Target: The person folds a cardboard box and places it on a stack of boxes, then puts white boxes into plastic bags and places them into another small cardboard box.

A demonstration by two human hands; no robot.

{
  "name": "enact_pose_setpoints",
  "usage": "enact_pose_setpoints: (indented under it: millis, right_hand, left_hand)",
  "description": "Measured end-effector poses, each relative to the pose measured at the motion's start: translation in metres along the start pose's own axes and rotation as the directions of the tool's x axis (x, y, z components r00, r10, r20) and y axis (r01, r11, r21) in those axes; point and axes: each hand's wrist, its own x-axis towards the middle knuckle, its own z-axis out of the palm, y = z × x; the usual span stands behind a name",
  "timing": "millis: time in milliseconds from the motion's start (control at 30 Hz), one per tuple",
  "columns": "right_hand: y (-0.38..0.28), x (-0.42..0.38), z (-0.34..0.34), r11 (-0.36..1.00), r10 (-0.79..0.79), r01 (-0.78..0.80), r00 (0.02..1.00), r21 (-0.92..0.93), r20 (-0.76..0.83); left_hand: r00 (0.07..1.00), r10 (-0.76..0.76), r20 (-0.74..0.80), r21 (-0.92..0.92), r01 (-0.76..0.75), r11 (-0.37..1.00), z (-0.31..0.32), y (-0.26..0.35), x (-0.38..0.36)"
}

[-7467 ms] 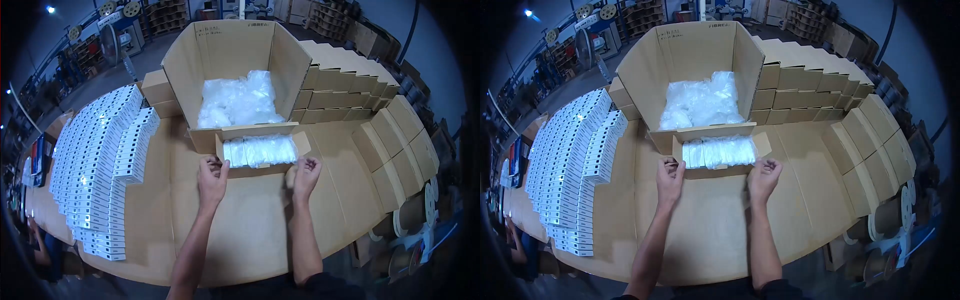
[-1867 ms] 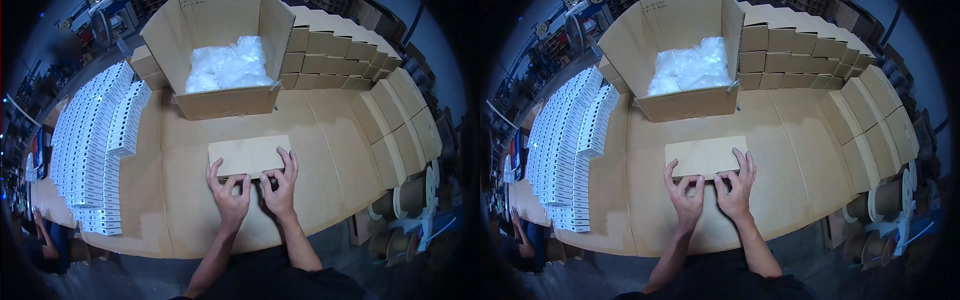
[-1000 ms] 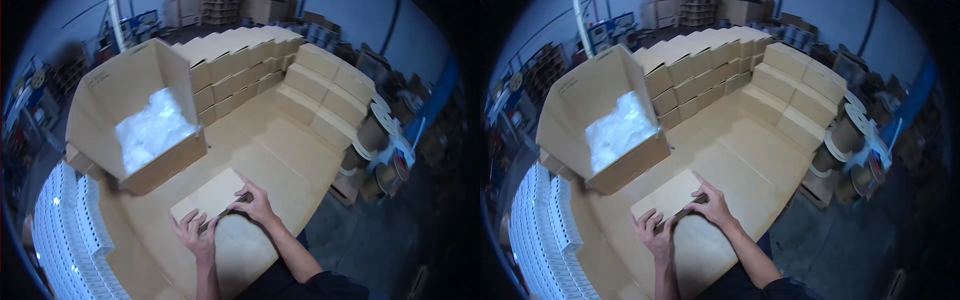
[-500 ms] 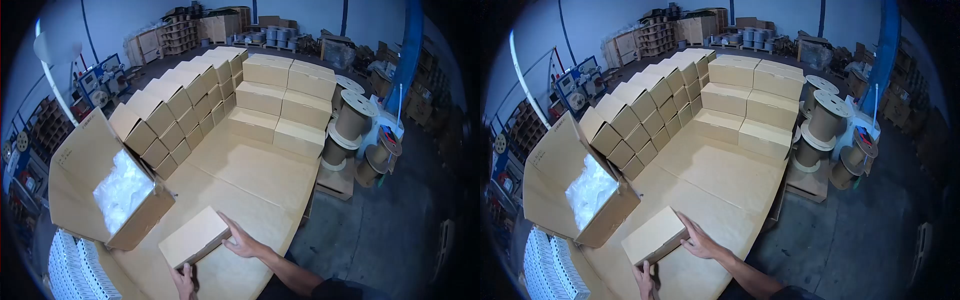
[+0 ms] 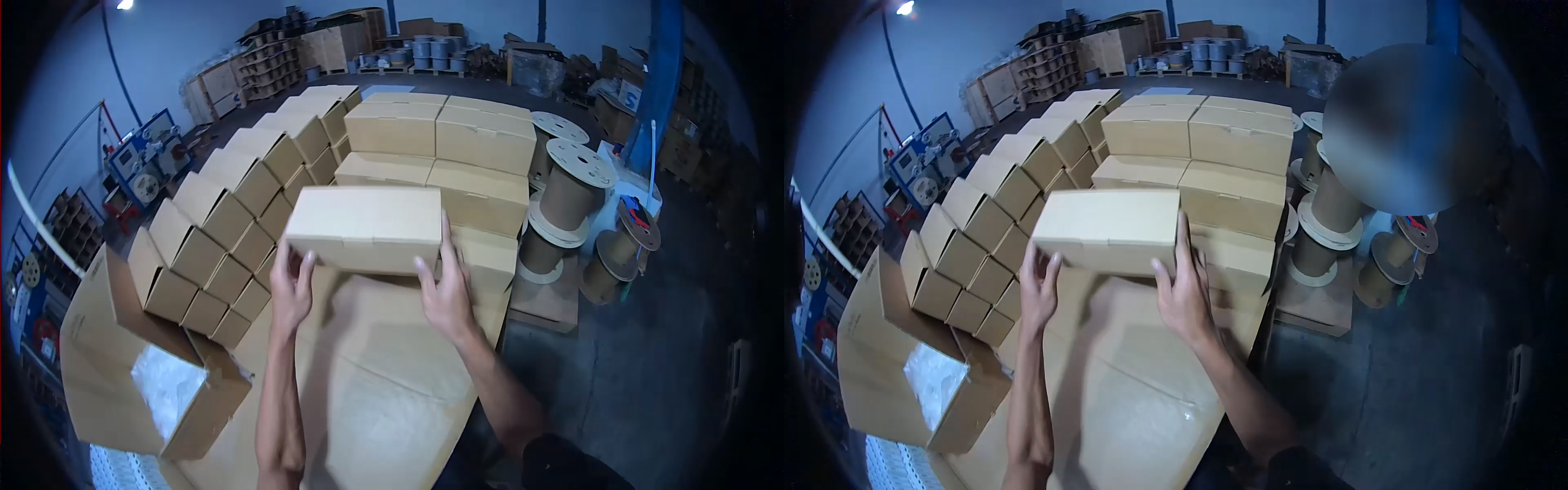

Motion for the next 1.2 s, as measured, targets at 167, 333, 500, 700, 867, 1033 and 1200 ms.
enact_pose_setpoints:
  millis: [167,333,500,700,867,1033,1200]
  right_hand:
    - [0.041,0.111,0.016,0.977,-0.097,0.073,0.989,-0.201,-0.114]
    - [0.094,0.154,0.039,0.974,-0.060,0.028,0.989,-0.223,-0.138]
    - [0.108,0.160,0.036,0.970,-0.118,0.082,0.982,-0.229,-0.150]
    - [0.123,0.170,0.033,0.968,-0.050,0.007,0.985,-0.250,-0.165]
    - [0.146,0.168,0.032,0.992,-0.002,-0.014,0.991,-0.124,-0.131]
    - [0.088,0.143,0.046,0.952,-0.129,0.028,0.939,-0.304,-0.318]
    - [0.015,0.115,0.108,0.970,-0.243,0.243,0.970,-0.024,0.000]
  left_hand:
    - [0.989,0.105,0.100,-0.066,-0.099,0.993,0.034,-0.061,0.147]
    - [0.992,0.057,0.112,-0.116,-0.044,0.992,0.055,-0.129,0.198]
    - [0.994,-0.044,0.098,-0.066,0.051,0.997,0.066,-0.128,0.201]
    - [0.988,-0.132,0.083,0.044,0.128,0.991,0.068,-0.134,0.203]
    - [0.988,-0.085,0.127,0.192,0.060,0.980,0.067,-0.169,0.205]
    - [0.992,0.105,0.072,0.509,-0.127,0.851,0.041,-0.091,0.153]
    - [0.963,0.260,-0.075,0.851,-0.074,0.520,-0.039,0.046,0.105]
